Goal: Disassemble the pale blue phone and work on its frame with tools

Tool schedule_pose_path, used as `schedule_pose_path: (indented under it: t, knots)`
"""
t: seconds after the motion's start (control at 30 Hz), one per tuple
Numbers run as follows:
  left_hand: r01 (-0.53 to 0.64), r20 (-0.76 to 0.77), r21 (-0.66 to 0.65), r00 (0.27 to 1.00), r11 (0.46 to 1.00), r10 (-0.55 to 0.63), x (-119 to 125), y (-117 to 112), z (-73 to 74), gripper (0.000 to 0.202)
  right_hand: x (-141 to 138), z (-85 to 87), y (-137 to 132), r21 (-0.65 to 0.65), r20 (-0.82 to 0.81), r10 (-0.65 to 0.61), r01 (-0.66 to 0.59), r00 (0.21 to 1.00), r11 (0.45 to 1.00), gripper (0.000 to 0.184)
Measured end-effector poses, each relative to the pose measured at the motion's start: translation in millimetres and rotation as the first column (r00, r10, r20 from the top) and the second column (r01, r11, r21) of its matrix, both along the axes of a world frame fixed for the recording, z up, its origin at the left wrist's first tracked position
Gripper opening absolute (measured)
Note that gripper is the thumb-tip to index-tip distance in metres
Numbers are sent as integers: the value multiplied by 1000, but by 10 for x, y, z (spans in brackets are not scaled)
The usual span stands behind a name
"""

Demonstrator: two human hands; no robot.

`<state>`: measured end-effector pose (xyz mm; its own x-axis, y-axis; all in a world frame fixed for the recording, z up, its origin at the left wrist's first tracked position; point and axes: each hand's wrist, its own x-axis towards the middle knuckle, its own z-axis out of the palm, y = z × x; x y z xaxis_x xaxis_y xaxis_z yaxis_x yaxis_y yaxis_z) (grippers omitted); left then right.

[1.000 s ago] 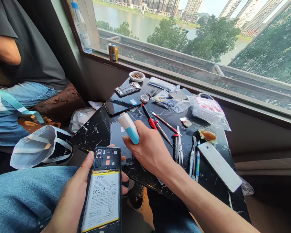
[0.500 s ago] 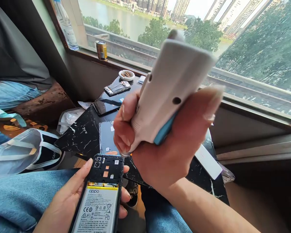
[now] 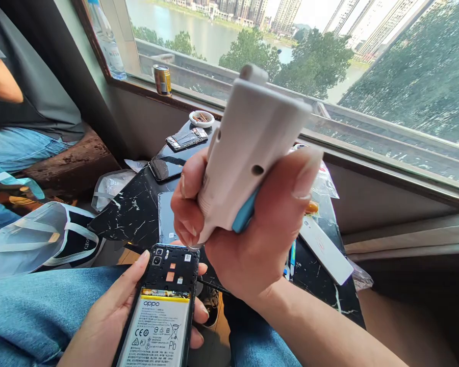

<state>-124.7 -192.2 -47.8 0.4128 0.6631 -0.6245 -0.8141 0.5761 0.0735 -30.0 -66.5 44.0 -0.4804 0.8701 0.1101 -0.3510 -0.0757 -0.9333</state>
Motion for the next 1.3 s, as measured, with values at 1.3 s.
schedule_pose_path:
  t: [1.3]
  knots:
    - [-21, -210, -49, 978, 999, 10, -53, 35, -46, 75, 7, -255, 20, 157, 145, 37, -60, 989, 986, 43]
